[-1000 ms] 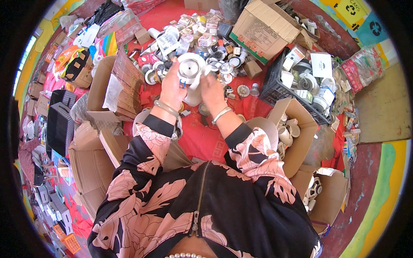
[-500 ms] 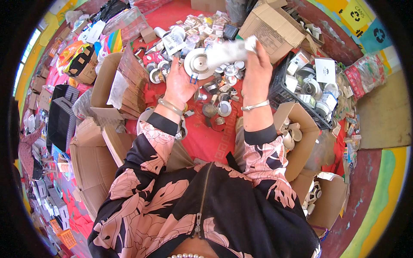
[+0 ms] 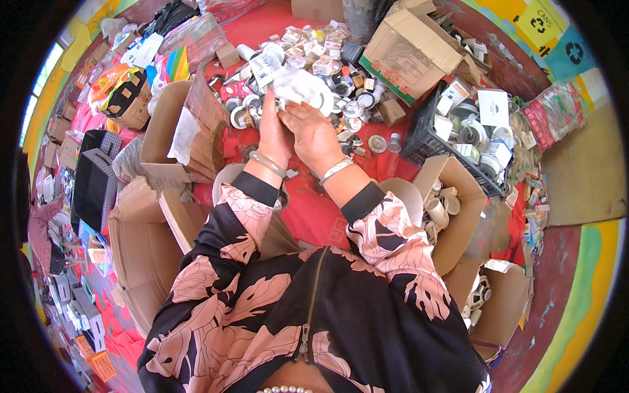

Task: The person cleans circular metal components by hand using a cloth, picking them up from a pile and wiping their surfaces.

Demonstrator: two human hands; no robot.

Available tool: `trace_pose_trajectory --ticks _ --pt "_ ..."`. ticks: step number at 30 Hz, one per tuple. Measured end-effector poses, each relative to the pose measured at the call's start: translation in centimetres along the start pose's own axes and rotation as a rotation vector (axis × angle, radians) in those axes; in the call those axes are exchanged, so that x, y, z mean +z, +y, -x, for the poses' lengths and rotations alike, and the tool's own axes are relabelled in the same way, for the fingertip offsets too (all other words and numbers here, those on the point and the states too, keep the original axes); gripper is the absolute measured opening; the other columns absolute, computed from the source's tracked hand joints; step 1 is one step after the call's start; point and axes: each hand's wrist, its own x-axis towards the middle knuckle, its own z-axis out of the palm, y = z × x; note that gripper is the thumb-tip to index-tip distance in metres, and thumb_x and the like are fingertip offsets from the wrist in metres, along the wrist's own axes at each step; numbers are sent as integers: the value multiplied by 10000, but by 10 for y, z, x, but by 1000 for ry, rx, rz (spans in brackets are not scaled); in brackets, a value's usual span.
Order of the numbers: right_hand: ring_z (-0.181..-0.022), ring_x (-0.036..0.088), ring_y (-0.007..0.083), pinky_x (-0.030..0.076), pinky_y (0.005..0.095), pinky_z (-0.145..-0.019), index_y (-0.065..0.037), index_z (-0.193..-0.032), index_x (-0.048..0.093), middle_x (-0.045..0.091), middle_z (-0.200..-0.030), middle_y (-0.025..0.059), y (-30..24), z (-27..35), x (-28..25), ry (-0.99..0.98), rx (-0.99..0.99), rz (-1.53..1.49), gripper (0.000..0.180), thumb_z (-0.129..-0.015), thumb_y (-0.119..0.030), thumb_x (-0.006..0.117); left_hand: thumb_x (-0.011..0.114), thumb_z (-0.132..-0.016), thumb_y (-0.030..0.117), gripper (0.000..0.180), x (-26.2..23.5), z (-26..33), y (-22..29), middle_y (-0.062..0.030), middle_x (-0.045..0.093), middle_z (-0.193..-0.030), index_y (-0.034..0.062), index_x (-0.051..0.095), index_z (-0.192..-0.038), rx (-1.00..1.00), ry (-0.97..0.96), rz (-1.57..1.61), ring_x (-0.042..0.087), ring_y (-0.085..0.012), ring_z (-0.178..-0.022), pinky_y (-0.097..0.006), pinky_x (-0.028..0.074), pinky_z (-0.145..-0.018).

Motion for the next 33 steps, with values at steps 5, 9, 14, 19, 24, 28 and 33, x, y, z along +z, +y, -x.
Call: trace_pose_trajectory --ticks 5,9,14,19,24,28,33 --pt "-794 643 238 503 286 -710 -36 -980 655 645 -919 167 -14 24 -2 6 235 -226 224 -804 55 551 592 -814 354 500 -7 -1 8 -149 585 -1082 3 497 -1157 45 -101 45 581 -283 -970 -454 462 -877" --pt "-782 625 274 492 311 -707 -74 -1029 645 639 -908 153 -13 37 -16 19 401 -488 277 -799 36 539 620 -770 96 417 -12 0 3 -132 606 -1043 -17 492 -1150 70 -98 -100 607 -256 -930 -376 490 -842" --pt "-832 610 141 474 250 -718 -48 -1059 633 653 -939 95 -24 34 -73 -160 386 -496 256 -813 -9 574 518 -712 -73 467 -9 5 3 -124 604 -1052 15 481 -1169 -21 -159 -158 619 -245 -923 -360 517 -808" --pt "-872 554 94 437 219 -744 38 -1102 580 625 -970 47 5 42 -111 376 862 -772 287 -848 -97 589 511 -784 -11 391 2 10 -4 -79 632 -943 32 492 -1173 -160 -223 -298 629 -156 -672 -248 521 -581" --pt "-790 558 98 449 230 -706 48 -1024 616 630 -890 29 18 71 -76 355 860 -1017 232 -839 -92 599 548 -766 -35 530 -6 5 -21 -71 603 -992 69 421 -1270 -249 -357 -476 592 -125 -631 -220 487 -512" --pt "-721 587 94 478 227 -607 22 -967 638 635 -825 35 28 88 -95 455 1016 -1073 165 -831 -65 607 588 -747 0 586 15 19 -28 -92 589 -977 44 385 -1295 -374 -407 -568 559 -125 -622 -215 445 -510" --pt "-778 613 153 507 259 -686 14 -963 616 636 -892 66 63 149 -210 892 914 -953 140 -836 -39 585 566 -854 127 323 15 17 -13 -121 623 -937 -16 523 -1140 -484 -414 -653 615 -128 -725 -172 454 -471"
